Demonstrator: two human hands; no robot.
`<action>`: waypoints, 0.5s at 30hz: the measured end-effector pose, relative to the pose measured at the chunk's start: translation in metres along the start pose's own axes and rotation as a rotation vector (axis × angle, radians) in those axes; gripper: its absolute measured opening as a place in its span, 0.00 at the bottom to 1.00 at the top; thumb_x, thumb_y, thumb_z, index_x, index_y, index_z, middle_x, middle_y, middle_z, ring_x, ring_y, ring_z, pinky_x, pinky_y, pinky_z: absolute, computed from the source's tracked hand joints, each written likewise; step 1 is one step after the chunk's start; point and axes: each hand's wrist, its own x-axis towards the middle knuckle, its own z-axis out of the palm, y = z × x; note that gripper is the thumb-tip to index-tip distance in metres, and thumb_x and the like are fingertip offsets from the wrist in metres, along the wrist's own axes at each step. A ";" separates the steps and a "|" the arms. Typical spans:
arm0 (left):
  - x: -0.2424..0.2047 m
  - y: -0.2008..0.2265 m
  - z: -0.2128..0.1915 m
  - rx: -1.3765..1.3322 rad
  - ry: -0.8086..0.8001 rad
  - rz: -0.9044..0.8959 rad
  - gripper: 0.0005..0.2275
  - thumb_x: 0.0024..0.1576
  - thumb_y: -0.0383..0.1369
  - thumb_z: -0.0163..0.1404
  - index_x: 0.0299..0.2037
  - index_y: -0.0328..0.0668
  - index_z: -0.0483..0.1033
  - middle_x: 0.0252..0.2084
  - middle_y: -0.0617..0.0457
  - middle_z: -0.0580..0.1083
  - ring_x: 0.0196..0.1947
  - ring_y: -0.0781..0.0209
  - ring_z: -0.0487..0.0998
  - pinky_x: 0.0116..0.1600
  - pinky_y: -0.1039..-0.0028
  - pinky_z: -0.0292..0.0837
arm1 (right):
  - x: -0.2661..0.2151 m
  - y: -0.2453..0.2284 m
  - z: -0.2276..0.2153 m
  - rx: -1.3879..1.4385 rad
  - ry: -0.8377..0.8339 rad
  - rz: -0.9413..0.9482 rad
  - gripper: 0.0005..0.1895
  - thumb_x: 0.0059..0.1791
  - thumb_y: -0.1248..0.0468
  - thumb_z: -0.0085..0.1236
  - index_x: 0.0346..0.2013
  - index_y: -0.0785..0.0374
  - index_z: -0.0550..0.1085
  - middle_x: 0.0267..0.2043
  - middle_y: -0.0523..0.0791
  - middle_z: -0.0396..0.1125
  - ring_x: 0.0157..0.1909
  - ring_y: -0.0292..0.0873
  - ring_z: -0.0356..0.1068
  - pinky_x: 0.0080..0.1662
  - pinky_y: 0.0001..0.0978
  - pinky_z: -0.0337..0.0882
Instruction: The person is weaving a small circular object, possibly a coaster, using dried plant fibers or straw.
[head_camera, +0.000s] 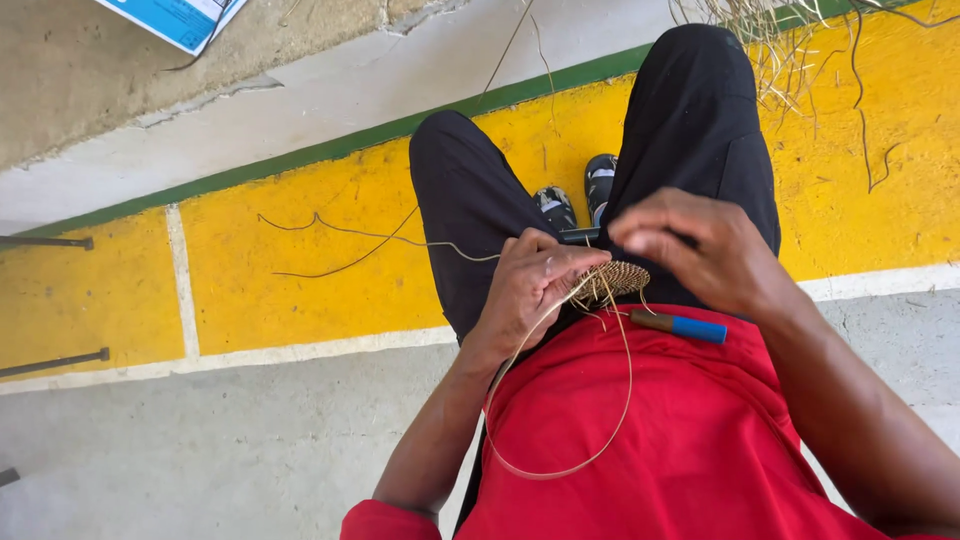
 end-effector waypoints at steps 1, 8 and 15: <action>-0.003 -0.002 0.003 0.012 0.018 -0.001 0.12 0.60 0.29 0.57 0.53 0.55 0.79 0.44 0.64 0.80 0.42 0.65 0.73 0.52 0.72 0.62 | 0.002 0.005 0.002 0.060 -0.016 0.168 0.08 0.51 0.66 0.59 0.45 0.61 0.77 0.41 0.43 0.75 0.44 0.41 0.77 0.49 0.32 0.73; -0.004 -0.001 -0.001 0.018 0.016 -0.004 0.14 0.59 0.27 0.58 0.53 0.56 0.80 0.41 0.66 0.79 0.41 0.65 0.72 0.53 0.73 0.63 | 0.021 0.041 0.014 0.172 -0.313 0.202 0.05 0.51 0.67 0.58 0.40 0.63 0.77 0.38 0.43 0.73 0.40 0.38 0.73 0.43 0.31 0.72; 0.000 0.006 0.007 0.020 0.031 0.033 0.12 0.60 0.27 0.56 0.52 0.54 0.80 0.43 0.63 0.81 0.41 0.66 0.73 0.51 0.73 0.62 | 0.066 0.125 0.016 0.500 0.285 0.389 0.07 0.58 0.64 0.52 0.45 0.66 0.73 0.36 0.42 0.70 0.38 0.37 0.72 0.45 0.30 0.75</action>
